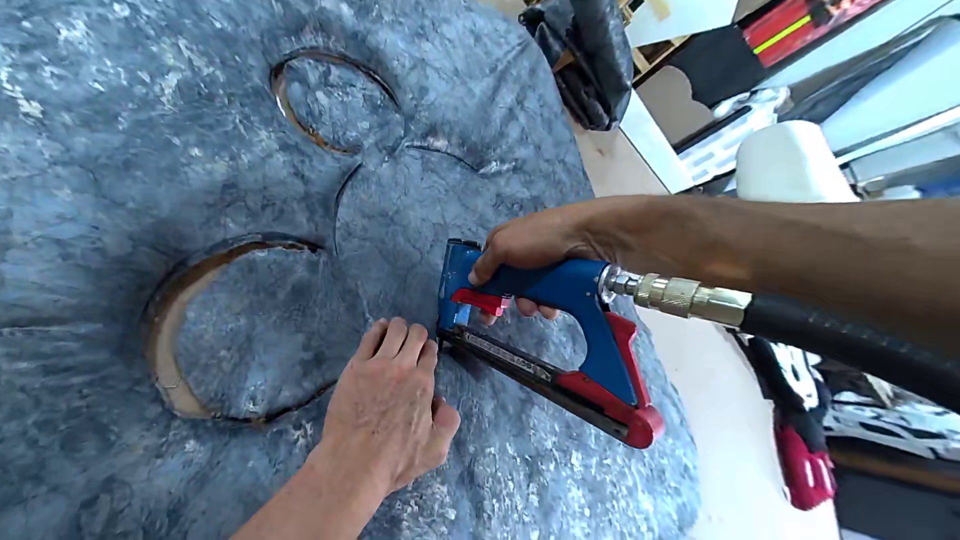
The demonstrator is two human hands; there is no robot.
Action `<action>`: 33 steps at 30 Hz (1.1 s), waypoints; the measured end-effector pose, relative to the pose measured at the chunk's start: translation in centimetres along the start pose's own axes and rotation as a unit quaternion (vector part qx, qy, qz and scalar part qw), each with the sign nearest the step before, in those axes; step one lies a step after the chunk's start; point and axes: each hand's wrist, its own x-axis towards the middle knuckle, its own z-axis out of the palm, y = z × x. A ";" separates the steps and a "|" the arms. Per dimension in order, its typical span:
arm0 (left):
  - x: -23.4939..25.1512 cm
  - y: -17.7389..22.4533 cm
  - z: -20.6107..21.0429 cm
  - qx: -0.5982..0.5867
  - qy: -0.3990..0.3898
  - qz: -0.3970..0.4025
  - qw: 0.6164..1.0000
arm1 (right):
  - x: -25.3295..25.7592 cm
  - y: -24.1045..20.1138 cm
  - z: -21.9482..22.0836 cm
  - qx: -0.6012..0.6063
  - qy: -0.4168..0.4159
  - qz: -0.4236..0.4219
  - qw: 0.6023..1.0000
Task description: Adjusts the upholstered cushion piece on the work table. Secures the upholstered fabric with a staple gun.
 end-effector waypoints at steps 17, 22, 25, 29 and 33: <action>0.5 -0.6 -0.8 -0.015 -0.006 -0.014 1.000 | 0.2 -1.5 0.7 -0.011 0.035 0.067 0.997; 0.6 -0.8 -0.7 -0.018 0.009 -0.017 1.000 | 0.6 -1.9 0.4 -0.013 0.027 0.060 0.998; 0.4 -0.8 -0.6 -0.020 0.030 -0.021 0.999 | 0.7 -2.2 0.4 0.009 0.023 0.048 0.999; 0.2 -0.7 -0.5 -0.024 0.041 -0.027 0.998 | 1.0 -2.1 0.1 0.028 0.030 0.040 0.998; 0.3 -0.5 -0.7 -0.027 0.032 -0.036 0.998 | 1.7 -1.1 -0.4 0.044 0.000 0.012 0.999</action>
